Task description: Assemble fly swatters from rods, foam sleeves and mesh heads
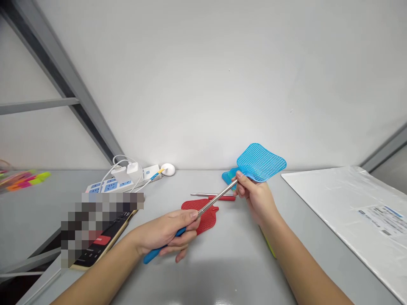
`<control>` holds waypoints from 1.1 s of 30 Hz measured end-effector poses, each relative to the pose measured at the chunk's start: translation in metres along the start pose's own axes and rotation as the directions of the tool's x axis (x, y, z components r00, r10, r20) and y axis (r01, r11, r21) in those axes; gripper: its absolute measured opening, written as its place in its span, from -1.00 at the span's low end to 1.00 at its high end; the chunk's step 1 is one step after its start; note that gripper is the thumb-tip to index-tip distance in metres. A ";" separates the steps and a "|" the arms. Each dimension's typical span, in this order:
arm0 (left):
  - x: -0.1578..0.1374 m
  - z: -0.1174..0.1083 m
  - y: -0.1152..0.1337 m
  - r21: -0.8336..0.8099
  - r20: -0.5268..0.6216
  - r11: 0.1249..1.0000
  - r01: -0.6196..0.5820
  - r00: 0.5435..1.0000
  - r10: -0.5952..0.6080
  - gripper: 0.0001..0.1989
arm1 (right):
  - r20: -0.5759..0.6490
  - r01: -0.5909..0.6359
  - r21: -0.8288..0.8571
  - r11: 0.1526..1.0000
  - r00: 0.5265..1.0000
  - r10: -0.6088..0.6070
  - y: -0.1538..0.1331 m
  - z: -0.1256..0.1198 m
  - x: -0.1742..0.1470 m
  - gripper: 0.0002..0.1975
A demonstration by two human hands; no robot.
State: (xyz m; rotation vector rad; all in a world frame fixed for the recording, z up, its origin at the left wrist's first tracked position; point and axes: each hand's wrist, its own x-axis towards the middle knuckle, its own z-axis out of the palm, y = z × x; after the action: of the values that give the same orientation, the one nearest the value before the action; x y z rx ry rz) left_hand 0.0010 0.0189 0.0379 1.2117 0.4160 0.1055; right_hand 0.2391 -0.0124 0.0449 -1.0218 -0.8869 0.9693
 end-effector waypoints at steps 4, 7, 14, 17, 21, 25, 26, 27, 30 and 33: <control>-0.001 -0.003 0.000 -0.039 0.030 0.999 0.010 1.000 -0.009 -0.61 | 0.012 0.003 0.041 0.999 1.000 -0.003 -0.001 -0.001 0.000 -0.71; 0.001 -0.001 0.000 -0.102 0.035 0.995 0.022 0.999 -0.018 -0.59 | 0.023 0.011 0.065 0.998 1.000 -0.013 0.005 0.006 -0.003 -0.70; 0.011 0.015 -0.012 -0.201 0.043 0.980 -0.002 0.999 0.011 -0.53 | 0.141 -0.070 0.083 0.994 0.988 0.058 0.018 0.017 -0.009 -0.66; 0.015 0.019 -0.015 -0.211 0.026 0.977 -0.001 1.000 0.006 -0.54 | 0.189 -0.079 0.017 0.997 0.979 0.074 0.023 0.023 -0.016 -0.65; 0.016 0.027 -0.013 -0.224 -0.003 0.974 -0.011 1.000 0.010 -0.51 | 0.242 -0.100 -0.082 0.992 0.963 0.117 0.024 0.030 -0.023 -0.57; 0.007 0.044 -0.011 -0.215 -0.001 0.976 -0.021 1.000 0.021 -0.51 | 0.094 -0.033 -0.104 0.994 0.995 0.043 0.010 0.025 -0.030 -0.53; 0.002 0.049 -0.013 -0.199 0.002 0.980 -0.012 1.000 0.012 -0.51 | 0.081 -0.020 -0.111 0.994 0.996 0.029 0.006 0.023 -0.034 -0.54; -0.005 0.054 -0.015 -0.176 0.002 0.984 -0.002 1.000 0.002 -0.51 | 0.084 -0.018 -0.117 0.993 0.996 0.028 0.003 0.020 -0.041 -0.54; -0.031 0.067 -0.026 -0.073 -0.059 0.996 0.045 0.997 -0.049 -0.50 | 0.146 -0.071 -0.104 0.992 0.985 0.086 0.000 0.016 -0.070 -0.55; -0.057 0.081 -0.039 0.005 -0.148 0.991 0.131 0.980 -0.129 -0.47 | 0.244 -0.174 -0.030 0.984 0.954 0.176 -0.001 0.020 -0.106 -0.56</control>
State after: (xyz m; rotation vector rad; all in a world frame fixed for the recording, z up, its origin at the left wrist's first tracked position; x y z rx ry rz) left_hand -0.0273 -0.0839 0.0392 1.1917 0.6256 0.0798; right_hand 0.1868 -0.1063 0.0364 -1.0132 -1.0167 1.2634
